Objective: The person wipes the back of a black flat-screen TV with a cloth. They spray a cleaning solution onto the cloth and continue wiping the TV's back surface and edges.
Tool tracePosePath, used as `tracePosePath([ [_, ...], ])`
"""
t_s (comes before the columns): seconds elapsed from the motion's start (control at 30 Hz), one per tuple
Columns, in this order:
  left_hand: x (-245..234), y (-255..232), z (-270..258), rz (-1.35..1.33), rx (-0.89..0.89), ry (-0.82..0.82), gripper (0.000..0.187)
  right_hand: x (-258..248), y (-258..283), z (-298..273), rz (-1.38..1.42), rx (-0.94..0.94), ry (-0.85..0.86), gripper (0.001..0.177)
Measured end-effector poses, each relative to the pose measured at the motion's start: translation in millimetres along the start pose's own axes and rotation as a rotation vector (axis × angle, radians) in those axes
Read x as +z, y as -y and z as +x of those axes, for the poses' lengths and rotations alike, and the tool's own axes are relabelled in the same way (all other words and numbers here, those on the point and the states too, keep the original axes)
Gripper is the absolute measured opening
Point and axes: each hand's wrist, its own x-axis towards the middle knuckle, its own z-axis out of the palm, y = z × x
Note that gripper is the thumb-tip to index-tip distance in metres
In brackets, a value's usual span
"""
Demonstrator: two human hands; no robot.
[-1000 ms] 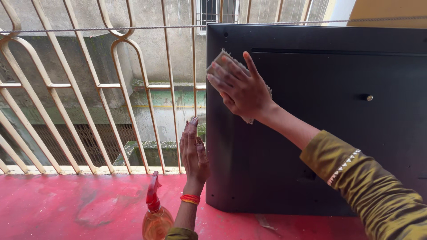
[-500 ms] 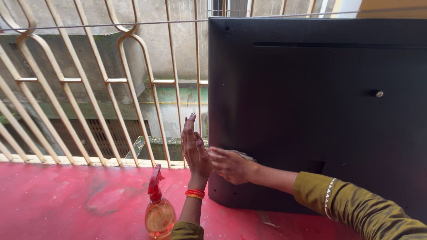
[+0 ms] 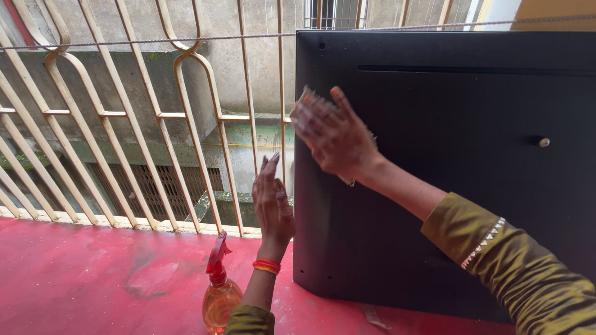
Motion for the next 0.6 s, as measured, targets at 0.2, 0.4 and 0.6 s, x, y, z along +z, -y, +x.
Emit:
tracePosePath([
  [0.2, 22.0, -9.7, 12.8, -0.036, 0.066, 0.042, 0.082, -2.9, -20.1, -14.5, 0.082, 0.198, -0.15, 0.057],
  [0.4, 42.0, -13.9, 2.4, -0.07, 0.061, 0.058, 0.081, 1.7, 2.8, -57.1, 0.099, 0.162, -0.093, 0.058],
  [0.6, 46.3, -12.2, -16.7, -0.068, 0.017, 0.089, 0.078, 20.7, 48.4, -125.8, 0.28, -0.064, -0.038, 0.063],
])
